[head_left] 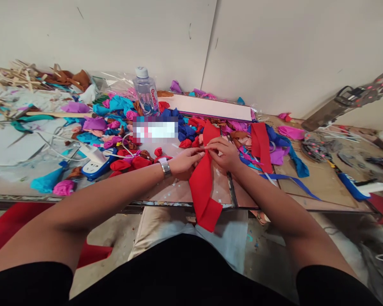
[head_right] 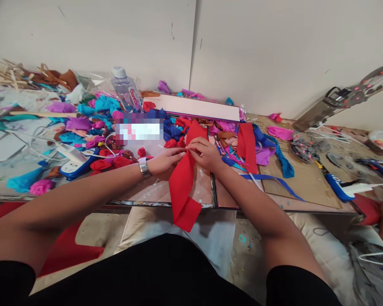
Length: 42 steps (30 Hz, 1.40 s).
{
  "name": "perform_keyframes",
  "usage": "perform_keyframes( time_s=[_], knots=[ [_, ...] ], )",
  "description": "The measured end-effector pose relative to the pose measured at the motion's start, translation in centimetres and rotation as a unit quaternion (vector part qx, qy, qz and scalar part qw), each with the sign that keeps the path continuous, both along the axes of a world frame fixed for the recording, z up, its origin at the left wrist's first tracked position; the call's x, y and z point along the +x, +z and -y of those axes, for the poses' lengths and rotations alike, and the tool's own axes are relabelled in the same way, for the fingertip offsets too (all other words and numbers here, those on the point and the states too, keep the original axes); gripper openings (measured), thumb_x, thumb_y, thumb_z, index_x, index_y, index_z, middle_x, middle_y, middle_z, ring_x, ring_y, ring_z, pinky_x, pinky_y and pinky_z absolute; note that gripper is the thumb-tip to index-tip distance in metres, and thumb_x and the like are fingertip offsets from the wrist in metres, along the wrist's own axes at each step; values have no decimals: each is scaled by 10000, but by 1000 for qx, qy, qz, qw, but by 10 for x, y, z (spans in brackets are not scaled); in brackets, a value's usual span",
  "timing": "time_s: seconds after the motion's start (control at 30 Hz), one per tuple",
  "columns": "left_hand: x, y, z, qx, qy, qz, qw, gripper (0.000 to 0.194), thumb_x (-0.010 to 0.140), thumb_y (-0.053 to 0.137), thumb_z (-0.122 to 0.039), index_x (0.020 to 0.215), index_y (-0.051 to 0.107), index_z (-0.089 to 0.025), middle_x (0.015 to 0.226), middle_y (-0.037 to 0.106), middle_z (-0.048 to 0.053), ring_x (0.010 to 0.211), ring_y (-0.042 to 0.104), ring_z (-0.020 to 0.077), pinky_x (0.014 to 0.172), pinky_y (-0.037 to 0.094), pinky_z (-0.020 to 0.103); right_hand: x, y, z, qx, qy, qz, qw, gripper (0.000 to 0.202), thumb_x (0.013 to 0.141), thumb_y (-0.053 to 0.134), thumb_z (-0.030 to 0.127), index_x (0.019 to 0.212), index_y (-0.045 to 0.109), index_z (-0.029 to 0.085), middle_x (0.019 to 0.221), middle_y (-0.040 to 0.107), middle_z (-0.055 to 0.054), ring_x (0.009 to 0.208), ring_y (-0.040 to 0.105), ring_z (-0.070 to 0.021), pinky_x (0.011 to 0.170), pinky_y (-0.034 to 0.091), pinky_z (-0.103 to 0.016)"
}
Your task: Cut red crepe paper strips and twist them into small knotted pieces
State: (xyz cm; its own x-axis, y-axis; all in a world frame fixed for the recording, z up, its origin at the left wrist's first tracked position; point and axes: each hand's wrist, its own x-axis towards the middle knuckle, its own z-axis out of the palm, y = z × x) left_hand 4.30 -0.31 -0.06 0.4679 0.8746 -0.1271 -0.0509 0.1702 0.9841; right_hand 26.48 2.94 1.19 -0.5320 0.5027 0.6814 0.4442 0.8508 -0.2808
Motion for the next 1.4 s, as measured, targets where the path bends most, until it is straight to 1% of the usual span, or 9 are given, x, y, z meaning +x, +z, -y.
perform_keyframes(
  time_s=[0.1, 0.3, 0.6, 0.77, 0.93, 1.1, 1.27, 1.33, 1.4],
  knots=[
    [1, 3, 1, -16, 11, 36, 999, 503, 900, 800, -616, 1090, 692, -163, 737, 610, -16, 601, 561, 104, 509, 395, 198, 1, 1, 1, 15, -14, -32, 999, 212, 1071, 595, 319, 1061, 801, 271, 1062, 789, -93, 991, 760, -218, 893, 633, -392],
    [0, 8, 2, -39, 7, 56, 998, 585, 871, 771, -729, 973, 645, -167, 737, 565, -27, 544, 475, 73, 459, 310, 178, 0, 0, 4, -1, 5, -17, 1000, 217, 1081, 581, 309, 1085, 796, 277, 1088, 820, -82, 1014, 786, -207, 904, 646, -373],
    [-3, 9, 3, -35, -17, 47, 998, 702, 779, 867, -714, 1169, 627, -182, 732, 552, -62, 575, 506, 76, 502, 339, 188, -3, -7, 6, 4, 25, -29, 999, 194, 1072, 609, 267, 1137, 792, 266, 1124, 864, -46, 1027, 833, -190, 915, 664, -325],
    [-3, 5, 1, -16, -18, 47, 999, 619, 794, 877, -660, 1081, 627, -172, 758, 579, -54, 581, 490, 61, 497, 314, 189, -3, -10, 7, -32, 3, -16, 999, 211, 1054, 629, 289, 1138, 820, 259, 1112, 875, -38, 970, 851, -194, 849, 670, -302],
    [-1, 3, 1, -15, -7, 58, 998, 577, 771, 921, -522, 1140, 634, -185, 793, 629, -43, 565, 500, 62, 479, 321, 177, -2, -13, 5, -35, -14, -39, 999, 210, 1046, 642, 304, 1121, 835, 269, 1098, 877, -30, 953, 852, -197, 832, 671, -296],
    [0, 7, 2, -69, 7, 119, 991, 549, 790, 869, -633, 940, 597, -179, 731, 560, -50, 534, 471, 51, 456, 334, 160, -2, -12, 3, -43, 20, -24, 999, 215, 1033, 676, 326, 1200, 805, 285, 1139, 869, -26, 958, 842, -196, 873, 668, -310],
    [-2, 5, 0, -15, 46, 111, 993, 467, 714, 890, -263, 1104, 646, -179, 711, 606, -76, 507, 492, 48, 441, 326, 154, 1, -6, -4, -28, -17, -57, 998, 215, 1021, 690, 369, 1209, 762, 292, 1214, 830, -64, 1139, 781, -259, 1050, 618, -443],
    [-2, 4, -3, 0, 58, 128, 990, 496, 694, 858, -205, 1136, 635, -183, 783, 677, -61, 564, 576, 64, 485, 403, 156, 4, -7, -12, -10, -69, -98, 993, 288, 986, 727, 445, 1216, 745, 271, 1259, 783, -107, 1237, 714, -312, 1129, 561, -520],
    [-3, 2, -6, 4, 70, 149, 986, 513, 701, 843, -200, 1165, 625, -188, 878, 737, -38, 647, 660, 90, 555, 492, 177, 8, -11, -20, -47, -109, -153, 981, 406, 972, 726, 525, 1265, 710, 245, 1277, 737, -135, 1200, 698, -318, 1060, 587, -513]
  ],
)
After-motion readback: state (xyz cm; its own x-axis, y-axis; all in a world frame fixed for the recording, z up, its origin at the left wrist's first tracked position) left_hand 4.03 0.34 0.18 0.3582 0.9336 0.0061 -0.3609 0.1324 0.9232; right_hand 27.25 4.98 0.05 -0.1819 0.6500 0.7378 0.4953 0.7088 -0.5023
